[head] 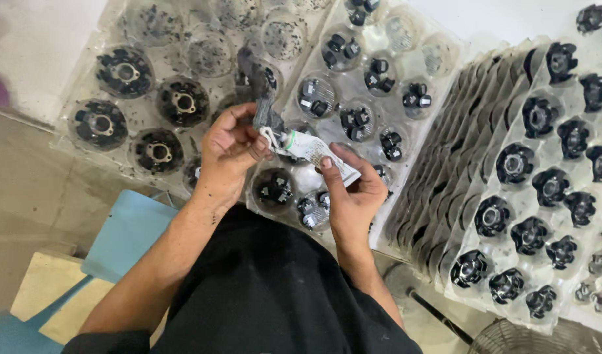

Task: The person picks black rotor-like components from blister trays, applies adhesive from a tube onto each component, and places the treated components back into the trays, working through them one at a time.

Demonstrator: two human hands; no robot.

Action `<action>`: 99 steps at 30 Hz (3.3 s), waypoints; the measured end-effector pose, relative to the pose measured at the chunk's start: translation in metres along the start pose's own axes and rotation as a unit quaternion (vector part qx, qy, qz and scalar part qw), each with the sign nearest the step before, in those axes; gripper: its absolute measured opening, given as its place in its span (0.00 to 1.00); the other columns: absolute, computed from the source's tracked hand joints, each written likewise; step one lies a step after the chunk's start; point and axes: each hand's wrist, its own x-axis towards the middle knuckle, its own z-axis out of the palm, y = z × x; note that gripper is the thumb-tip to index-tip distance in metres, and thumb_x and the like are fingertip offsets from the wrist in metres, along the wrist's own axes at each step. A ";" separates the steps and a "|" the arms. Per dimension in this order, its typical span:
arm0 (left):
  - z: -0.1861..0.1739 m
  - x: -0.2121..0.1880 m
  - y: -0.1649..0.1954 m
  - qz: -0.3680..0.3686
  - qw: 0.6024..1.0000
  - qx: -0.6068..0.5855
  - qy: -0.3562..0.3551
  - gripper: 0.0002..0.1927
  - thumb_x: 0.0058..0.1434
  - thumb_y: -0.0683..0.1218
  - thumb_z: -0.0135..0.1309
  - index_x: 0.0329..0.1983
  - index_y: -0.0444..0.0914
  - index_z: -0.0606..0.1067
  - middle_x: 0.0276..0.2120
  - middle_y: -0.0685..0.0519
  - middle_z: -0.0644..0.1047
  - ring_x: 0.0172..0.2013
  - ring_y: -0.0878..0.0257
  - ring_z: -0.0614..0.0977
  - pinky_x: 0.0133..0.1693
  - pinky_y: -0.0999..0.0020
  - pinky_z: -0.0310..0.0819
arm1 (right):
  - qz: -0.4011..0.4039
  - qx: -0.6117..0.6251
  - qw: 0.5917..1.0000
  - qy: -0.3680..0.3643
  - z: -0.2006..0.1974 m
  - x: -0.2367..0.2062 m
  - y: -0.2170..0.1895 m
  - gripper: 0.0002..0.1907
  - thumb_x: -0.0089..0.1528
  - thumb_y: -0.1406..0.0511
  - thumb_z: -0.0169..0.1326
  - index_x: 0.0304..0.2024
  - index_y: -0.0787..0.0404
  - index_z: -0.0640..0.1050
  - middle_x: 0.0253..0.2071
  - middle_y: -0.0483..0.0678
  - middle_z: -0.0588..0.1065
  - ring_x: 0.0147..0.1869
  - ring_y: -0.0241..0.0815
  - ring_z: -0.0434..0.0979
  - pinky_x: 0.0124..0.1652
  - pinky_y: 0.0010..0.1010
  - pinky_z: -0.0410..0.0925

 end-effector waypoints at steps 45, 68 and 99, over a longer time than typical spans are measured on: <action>0.071 -0.027 -0.011 0.017 0.970 0.215 -0.114 0.05 0.68 0.37 0.60 0.45 0.32 0.78 0.35 0.59 0.78 0.37 0.74 0.77 0.41 0.79 0.72 | 0.012 0.027 0.937 -0.348 -0.090 -0.022 0.044 0.11 0.71 0.67 0.47 0.45 0.67 0.79 0.40 0.43 0.80 0.44 0.30 0.75 0.48 0.23 0.69; 0.085 -0.037 -0.029 -0.029 0.972 0.180 -0.146 0.06 0.68 0.40 0.60 0.46 0.34 0.77 0.35 0.60 0.78 0.36 0.74 0.78 0.39 0.79 0.74 | 0.065 0.081 0.942 -0.319 -0.106 -0.034 0.048 0.09 0.70 0.68 0.55 0.36 0.68 0.79 0.31 0.42 0.77 0.37 0.31 0.74 0.41 0.24 0.69; 0.082 -0.049 -0.036 -0.020 0.976 0.181 -0.118 0.05 0.70 0.38 0.58 0.47 0.34 0.76 0.36 0.60 0.77 0.37 0.75 0.77 0.41 0.79 0.72 | 0.058 0.100 0.962 -0.246 -0.109 -0.049 0.065 0.21 0.74 0.58 0.47 0.44 0.70 0.81 0.36 0.47 0.81 0.39 0.34 0.78 0.43 0.25 0.71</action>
